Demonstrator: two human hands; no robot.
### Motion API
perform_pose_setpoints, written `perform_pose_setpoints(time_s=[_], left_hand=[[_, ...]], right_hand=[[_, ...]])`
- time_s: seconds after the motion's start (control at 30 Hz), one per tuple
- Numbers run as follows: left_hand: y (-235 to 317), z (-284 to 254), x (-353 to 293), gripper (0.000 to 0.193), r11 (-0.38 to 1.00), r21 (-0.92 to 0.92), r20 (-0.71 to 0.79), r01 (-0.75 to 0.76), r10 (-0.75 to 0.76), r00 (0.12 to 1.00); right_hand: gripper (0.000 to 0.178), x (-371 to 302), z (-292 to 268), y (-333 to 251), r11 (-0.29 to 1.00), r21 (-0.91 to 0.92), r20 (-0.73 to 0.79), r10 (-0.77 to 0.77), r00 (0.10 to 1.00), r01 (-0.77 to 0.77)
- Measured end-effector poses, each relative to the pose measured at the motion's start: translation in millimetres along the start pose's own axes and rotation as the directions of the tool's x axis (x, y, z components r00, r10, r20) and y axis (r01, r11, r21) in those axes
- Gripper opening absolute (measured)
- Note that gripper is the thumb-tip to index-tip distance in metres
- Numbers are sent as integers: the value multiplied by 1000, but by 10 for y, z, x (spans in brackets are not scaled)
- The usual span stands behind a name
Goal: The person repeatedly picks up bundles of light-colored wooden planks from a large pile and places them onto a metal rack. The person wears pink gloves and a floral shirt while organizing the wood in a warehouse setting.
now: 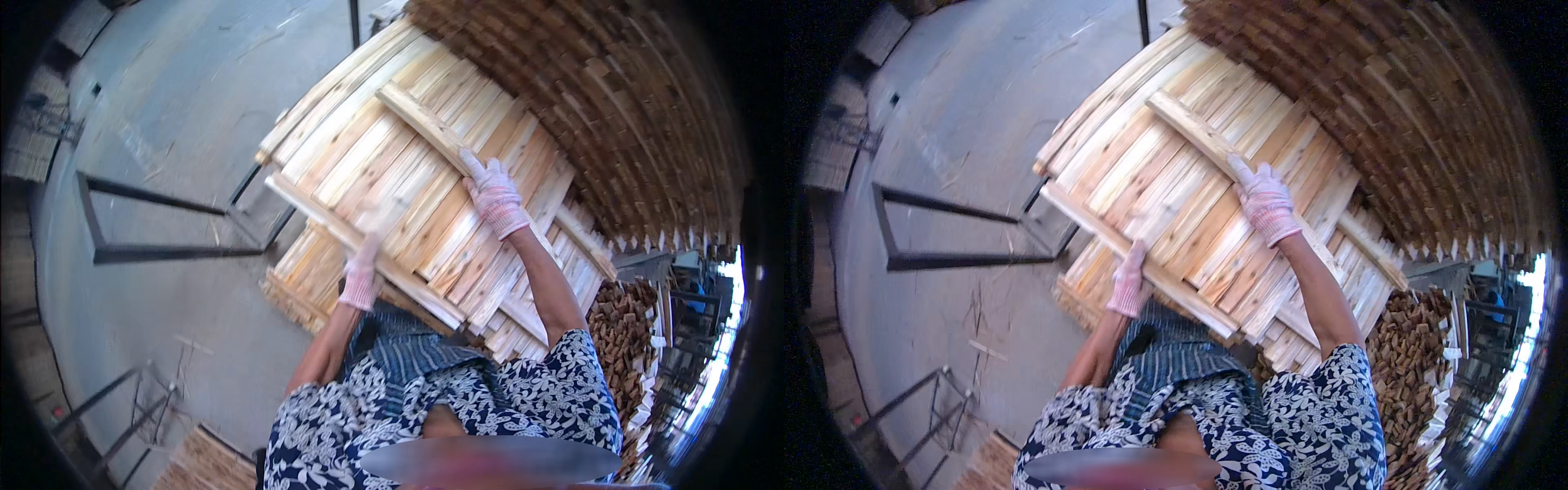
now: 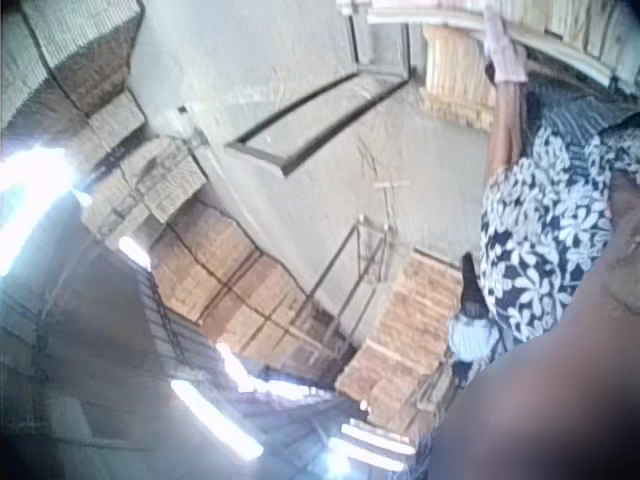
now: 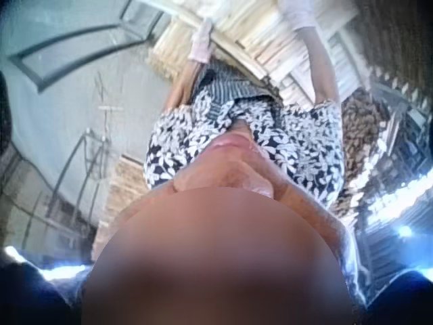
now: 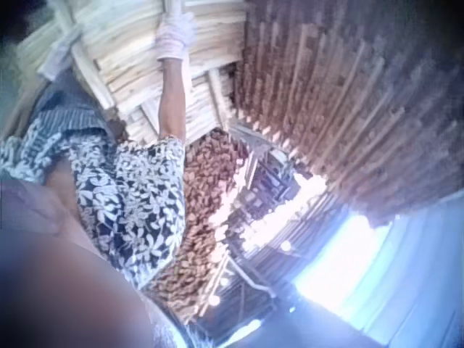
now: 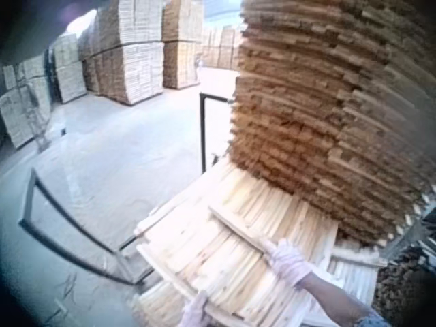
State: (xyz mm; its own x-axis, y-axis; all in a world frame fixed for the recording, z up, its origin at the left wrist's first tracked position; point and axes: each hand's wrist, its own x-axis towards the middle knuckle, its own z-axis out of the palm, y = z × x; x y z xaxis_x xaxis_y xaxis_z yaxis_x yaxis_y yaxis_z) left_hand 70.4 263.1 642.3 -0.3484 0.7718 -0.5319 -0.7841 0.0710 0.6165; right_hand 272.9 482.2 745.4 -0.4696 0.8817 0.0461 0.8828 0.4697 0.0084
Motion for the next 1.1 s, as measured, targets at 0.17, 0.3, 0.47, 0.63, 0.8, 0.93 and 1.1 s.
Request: perform_pose_setpoints(time_s=[0.17,0.3,0.47,0.63,0.8,0.93,1.1], left_hand=[[3,38,-268,46,994,-61,-97,86,-92,991],[-302,-457,-64,64,968,-175,10,180,-181,983],[620,-147,-355,60,869,-5,284,494,-473,834],[819,-204,-645,50,878,29,171,478,-475,863],[1304,-364,-503,49,905,74,161,420,-426,890],[1085,-203,40,59,843,279,118,460,-505,855],[962,-212,259,54,880,341,239,331,-421,875]], right_hand=[[54,973,-708,285,998,-29,-122,-53,991,50],[57,1882,-780,424,997,-69,-69,-22,997,17],[56,2183,-257,425,1000,-11,26,18,1000,-18],[58,2197,-314,489,999,-20,16,45,999,-44],[58,2209,-404,261,976,-52,131,216,967,-211],[61,2345,17,663,993,-120,17,22,1000,-20],[57,2281,91,712,930,-333,-94,-195,976,154]])
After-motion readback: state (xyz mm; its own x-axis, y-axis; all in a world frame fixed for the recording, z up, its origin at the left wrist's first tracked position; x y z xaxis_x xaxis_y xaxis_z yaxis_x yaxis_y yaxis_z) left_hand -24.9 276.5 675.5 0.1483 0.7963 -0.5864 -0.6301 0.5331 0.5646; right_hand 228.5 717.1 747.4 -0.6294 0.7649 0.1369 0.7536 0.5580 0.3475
